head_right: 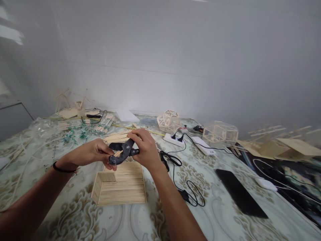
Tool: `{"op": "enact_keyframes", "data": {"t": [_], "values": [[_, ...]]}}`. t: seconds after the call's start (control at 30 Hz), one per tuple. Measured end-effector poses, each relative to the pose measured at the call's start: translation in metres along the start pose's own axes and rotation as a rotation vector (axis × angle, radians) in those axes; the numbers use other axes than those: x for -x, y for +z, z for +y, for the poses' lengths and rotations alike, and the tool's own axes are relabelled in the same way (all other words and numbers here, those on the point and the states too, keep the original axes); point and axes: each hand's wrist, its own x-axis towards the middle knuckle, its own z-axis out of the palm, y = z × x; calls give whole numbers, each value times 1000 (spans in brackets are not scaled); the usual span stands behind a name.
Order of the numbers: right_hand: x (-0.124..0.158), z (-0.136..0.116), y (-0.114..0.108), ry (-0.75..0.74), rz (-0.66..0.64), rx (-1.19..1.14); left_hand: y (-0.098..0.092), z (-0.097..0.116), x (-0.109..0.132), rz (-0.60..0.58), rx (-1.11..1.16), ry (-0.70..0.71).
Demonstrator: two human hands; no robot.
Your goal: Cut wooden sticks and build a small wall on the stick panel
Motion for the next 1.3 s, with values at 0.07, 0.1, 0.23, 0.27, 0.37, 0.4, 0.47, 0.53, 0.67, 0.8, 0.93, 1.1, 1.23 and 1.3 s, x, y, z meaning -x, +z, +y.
{"op": "enact_keyframes", "data": {"t": [0.07,0.1,0.23,0.27,0.37,0.4,0.47,0.53,0.67,0.8,0.93,1.1,1.23,1.3], "values": [[0,-1,1,16,-10,9,0,0,1,8,11,-16],[0,-1,1,30,-16,15,1,1,1,11,21,-27],[2,-1,3,92,-56,38,3,3,3,4,91,-45],[4,-1,4,113,-67,45,3,4,3,4,103,-46],[7,2,6,231,-78,52,2,5,2,39,99,-43],[8,3,7,287,-68,50,0,3,1,62,85,-44],[9,6,8,408,-31,50,-3,-3,-3,120,33,-56],[8,9,6,518,3,38,-7,-16,-9,184,-84,-104],[4,13,-3,644,41,-22,-14,-53,-23,284,-367,-239],[0,13,-11,688,72,-84,-17,-81,-33,353,-569,-245],[-4,11,-15,688,72,-111,-18,-96,-39,397,-736,-256],[-6,10,-18,691,60,-115,-24,-113,-42,377,-825,-268],[-6,11,-20,694,58,-120,-33,-124,-44,487,-875,-277],[-6,11,-20,697,58,-131,-37,-129,-45,558,-894,-276]]}}
